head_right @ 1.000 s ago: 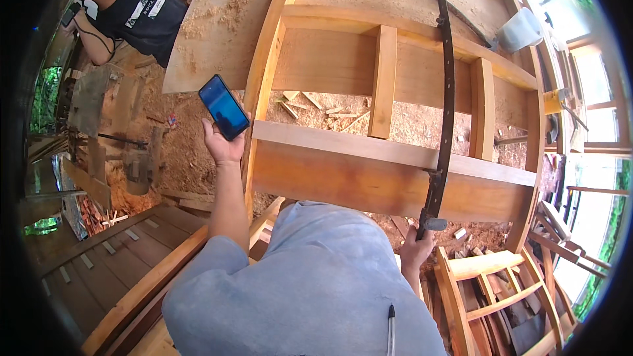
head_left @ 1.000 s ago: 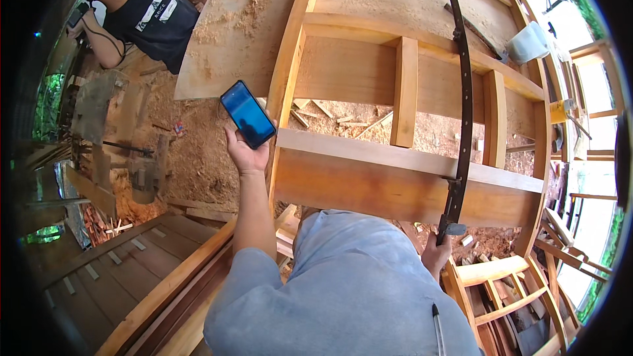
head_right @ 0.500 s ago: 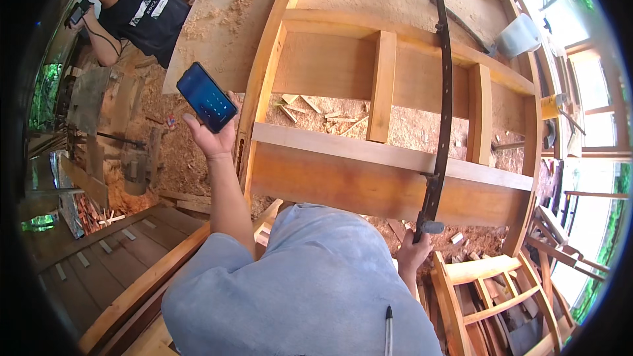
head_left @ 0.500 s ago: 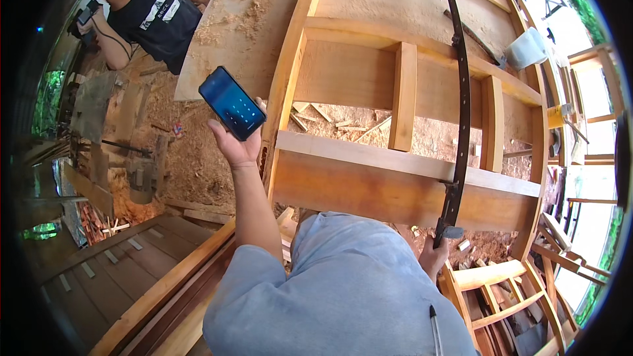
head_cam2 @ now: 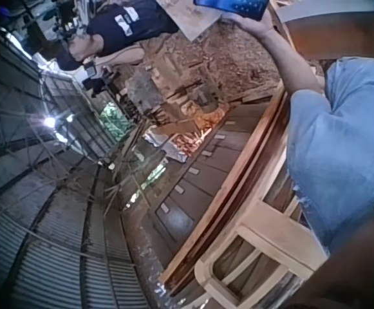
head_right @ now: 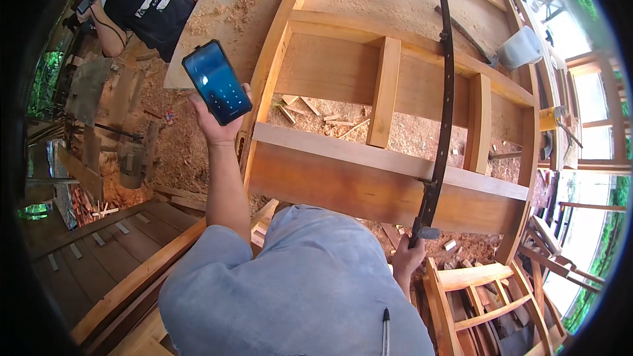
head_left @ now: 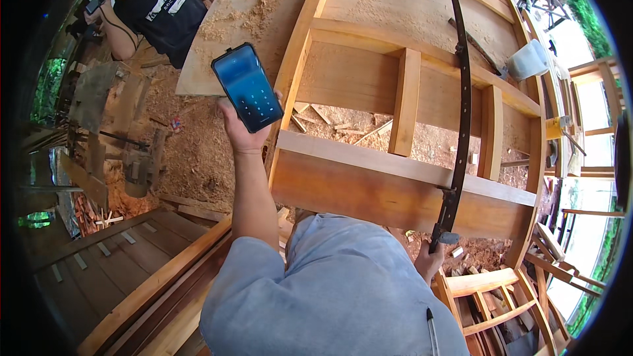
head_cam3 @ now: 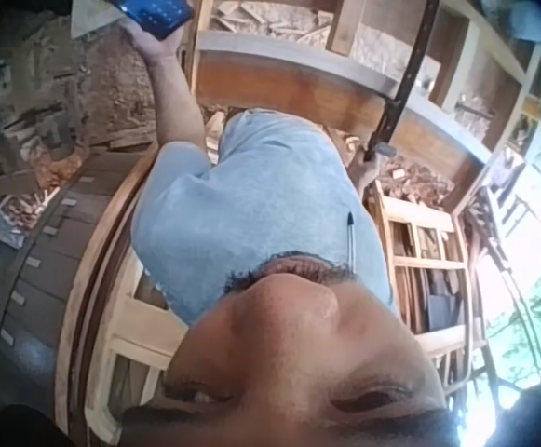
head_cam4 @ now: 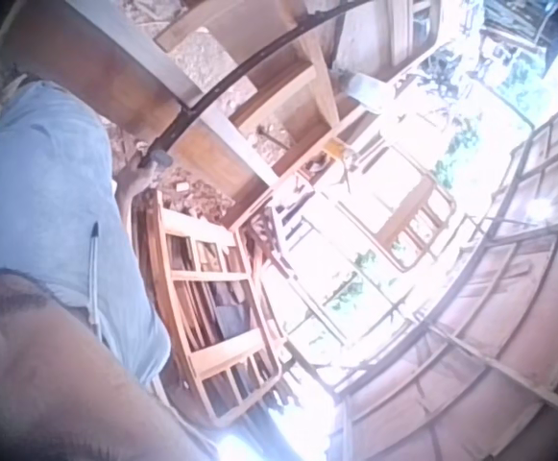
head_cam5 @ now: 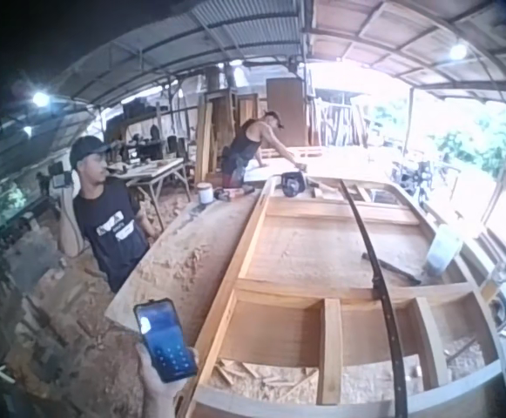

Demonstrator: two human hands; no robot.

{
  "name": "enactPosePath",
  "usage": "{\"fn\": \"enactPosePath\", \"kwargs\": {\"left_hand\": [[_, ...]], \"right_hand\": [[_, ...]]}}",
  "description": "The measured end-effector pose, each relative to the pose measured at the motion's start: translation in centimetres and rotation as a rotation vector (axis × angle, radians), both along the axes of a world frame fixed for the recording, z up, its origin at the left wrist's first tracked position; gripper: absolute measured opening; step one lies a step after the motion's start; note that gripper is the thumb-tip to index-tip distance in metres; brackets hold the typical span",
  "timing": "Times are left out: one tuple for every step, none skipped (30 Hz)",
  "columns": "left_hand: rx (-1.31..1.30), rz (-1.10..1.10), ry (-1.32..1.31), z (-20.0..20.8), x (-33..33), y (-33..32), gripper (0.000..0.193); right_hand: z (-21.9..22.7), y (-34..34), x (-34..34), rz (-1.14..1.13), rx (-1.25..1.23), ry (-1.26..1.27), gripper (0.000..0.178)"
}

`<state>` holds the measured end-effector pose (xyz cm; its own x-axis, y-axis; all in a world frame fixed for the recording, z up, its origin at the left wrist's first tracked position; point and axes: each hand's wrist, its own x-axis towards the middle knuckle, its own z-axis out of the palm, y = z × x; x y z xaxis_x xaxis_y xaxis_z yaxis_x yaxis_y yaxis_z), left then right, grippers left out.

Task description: The person aligns a wooden component with a larger frame, secures it using a long bar clamp, and then hammers nails into the joints from a container.

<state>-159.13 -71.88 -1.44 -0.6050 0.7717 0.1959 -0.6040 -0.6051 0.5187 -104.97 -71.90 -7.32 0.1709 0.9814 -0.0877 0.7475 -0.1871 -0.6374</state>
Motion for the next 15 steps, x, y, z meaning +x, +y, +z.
{"fn": "enactPosePath", "kwargs": {"left_hand": [[-0.012,0.015,0.005,0.2,0.3,0.3,0.080],[-0.024,0.031,0.010,0.4,0.6,0.5,0.082],[-0.051,0.051,0.039,0.7,0.8,0.7,0.082],[-0.055,0.055,0.037,1.2,1.3,1.2,0.082],[-0.053,0.051,0.016,1.6,1.7,1.7,0.083],[-0.050,0.046,-0.005,1.6,1.7,2.0,0.084],[-0.033,-0.020,0.010,1.4,1.1,2.1,0.086],[-0.036,-0.017,0.010,1.1,1.0,2.1,0.086],[-0.031,-0.027,0.013,0.8,0.9,2.0,0.086],[-0.027,-0.040,0.017,0.7,0.8,2.1,0.086],[-0.027,-0.040,0.019,0.5,0.7,2.1,0.086],[-0.019,-0.036,0.018,0.3,0.6,2.2,0.085],[-0.012,-0.033,0.017,0.3,0.5,2.2,0.085],[-0.011,-0.036,0.019,0.2,0.4,2.3,0.085],[0.007,-0.013,-0.007,0.1,0.3,2.4,0.082]], "right_hand": [[-0.2,0.0,0.2,0.004,-0.002,-0.002,0.025],[-0.7,0.0,0.5,0.007,0.003,-0.018,0.026],[-1.0,-0.1,0.7,0.012,0.007,-0.034,0.026],[-0.9,-0.1,0.6,0.016,0.003,-0.035,0.026],[-0.8,-0.1,0.6,0.001,-0.004,-0.004,0.026],[-0.8,-0.1,0.6,-0.014,-0.011,0.026,0.027],[-0.9,-0.1,0.7,-0.010,-0.014,0.026,0.027],[-1.2,-0.1,0.8,-0.010,0.002,0.037,0.027],[-1.3,0.0,0.9,-0.011,0.018,0.048,0.027],[-1.1,0.0,0.7,-0.011,0.017,0.050,0.027],[-0.8,0.0,0.5,0.000,0.024,0.029,0.026],[-0.6,0.1,0.3,0.011,0.031,0.009,0.025],[-0.7,0.1,0.3,0.008,0.031,0.011,0.025],[-0.9,0.0,0.5,0.007,0.046,0.023,0.025],[-1.0,0.0,0.4,0.006,0.061,0.036,0.024]]}}
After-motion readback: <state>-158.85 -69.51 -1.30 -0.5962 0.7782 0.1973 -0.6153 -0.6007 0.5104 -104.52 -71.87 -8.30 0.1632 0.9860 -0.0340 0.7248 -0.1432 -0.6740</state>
